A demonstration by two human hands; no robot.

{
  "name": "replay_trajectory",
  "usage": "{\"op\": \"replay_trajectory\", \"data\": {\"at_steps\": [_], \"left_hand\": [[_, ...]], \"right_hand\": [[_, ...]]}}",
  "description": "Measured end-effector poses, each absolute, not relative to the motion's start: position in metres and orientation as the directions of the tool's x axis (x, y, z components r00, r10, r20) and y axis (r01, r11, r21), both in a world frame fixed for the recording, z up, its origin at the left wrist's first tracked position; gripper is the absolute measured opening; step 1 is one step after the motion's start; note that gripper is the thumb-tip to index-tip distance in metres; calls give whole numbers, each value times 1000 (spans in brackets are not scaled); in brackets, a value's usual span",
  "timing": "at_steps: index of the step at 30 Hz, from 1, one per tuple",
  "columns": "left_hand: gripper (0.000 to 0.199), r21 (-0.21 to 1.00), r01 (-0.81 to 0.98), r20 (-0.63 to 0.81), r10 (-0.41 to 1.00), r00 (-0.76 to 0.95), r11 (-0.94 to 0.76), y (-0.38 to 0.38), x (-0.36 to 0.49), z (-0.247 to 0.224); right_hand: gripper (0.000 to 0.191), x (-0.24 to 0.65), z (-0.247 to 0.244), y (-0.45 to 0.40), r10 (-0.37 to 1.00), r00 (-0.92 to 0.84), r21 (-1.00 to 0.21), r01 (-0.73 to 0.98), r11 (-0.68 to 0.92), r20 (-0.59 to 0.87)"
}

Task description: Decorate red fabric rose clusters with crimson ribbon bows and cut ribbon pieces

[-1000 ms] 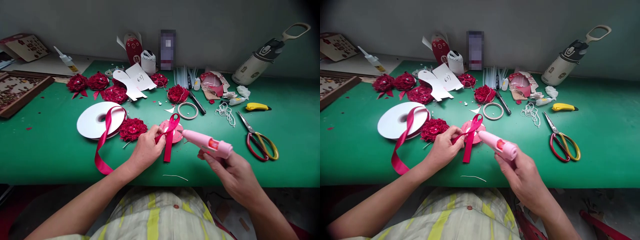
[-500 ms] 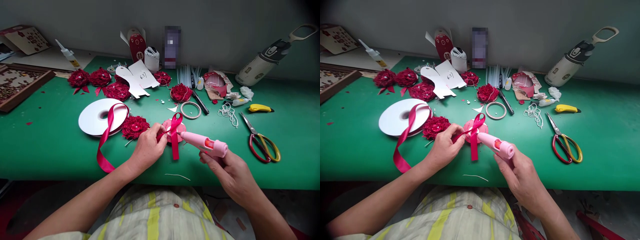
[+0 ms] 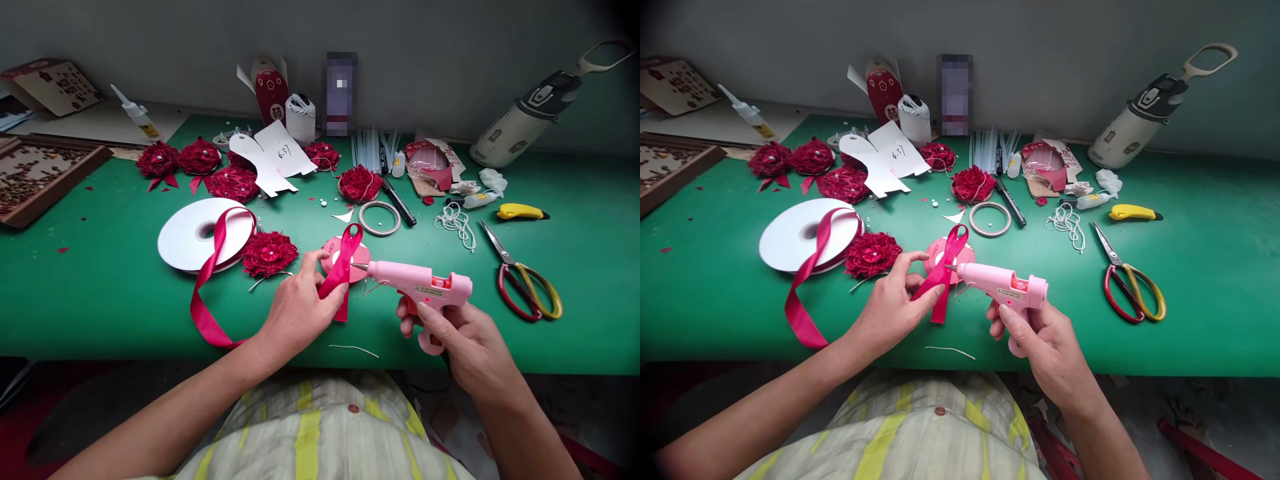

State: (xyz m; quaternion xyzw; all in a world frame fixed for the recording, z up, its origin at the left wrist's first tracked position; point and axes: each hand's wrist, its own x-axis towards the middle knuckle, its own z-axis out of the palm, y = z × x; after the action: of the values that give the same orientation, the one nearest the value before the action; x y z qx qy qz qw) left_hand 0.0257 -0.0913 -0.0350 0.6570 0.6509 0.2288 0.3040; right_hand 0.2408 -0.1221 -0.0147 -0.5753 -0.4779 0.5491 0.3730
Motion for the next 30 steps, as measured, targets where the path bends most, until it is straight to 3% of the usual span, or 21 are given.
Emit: {"op": "replay_trajectory", "data": {"at_steps": [5,10,16,20,24,30], "left_hand": [[67,625,780,-74,997,13,36,-95,35,-42],[59,634,773,-41,999,20,11,-92,34,-47],[51,688,725,-50,997,67,-14,-87,26,-49],[47,725,689,-66,993,102,-23,-83,21,-48],[44,738,674,-102,987,126,-10,-80,15,-45],[32,735,677,-151,983,102,42,-74,12,-40]], "right_hand": [[24,238,-14,-125,960,-40,-961,40,-275,-276],[20,250,-16,-127,957,-103,-959,-62,-277,-270],[23,265,-14,-134,953,-242,-914,-316,-254,-181],[29,267,-8,-134,976,-197,-912,-377,-163,-92],[25,268,-12,-127,982,-175,-936,-327,-132,-77],[26,264,-33,-118,940,-193,-953,-62,-296,-280]]}}
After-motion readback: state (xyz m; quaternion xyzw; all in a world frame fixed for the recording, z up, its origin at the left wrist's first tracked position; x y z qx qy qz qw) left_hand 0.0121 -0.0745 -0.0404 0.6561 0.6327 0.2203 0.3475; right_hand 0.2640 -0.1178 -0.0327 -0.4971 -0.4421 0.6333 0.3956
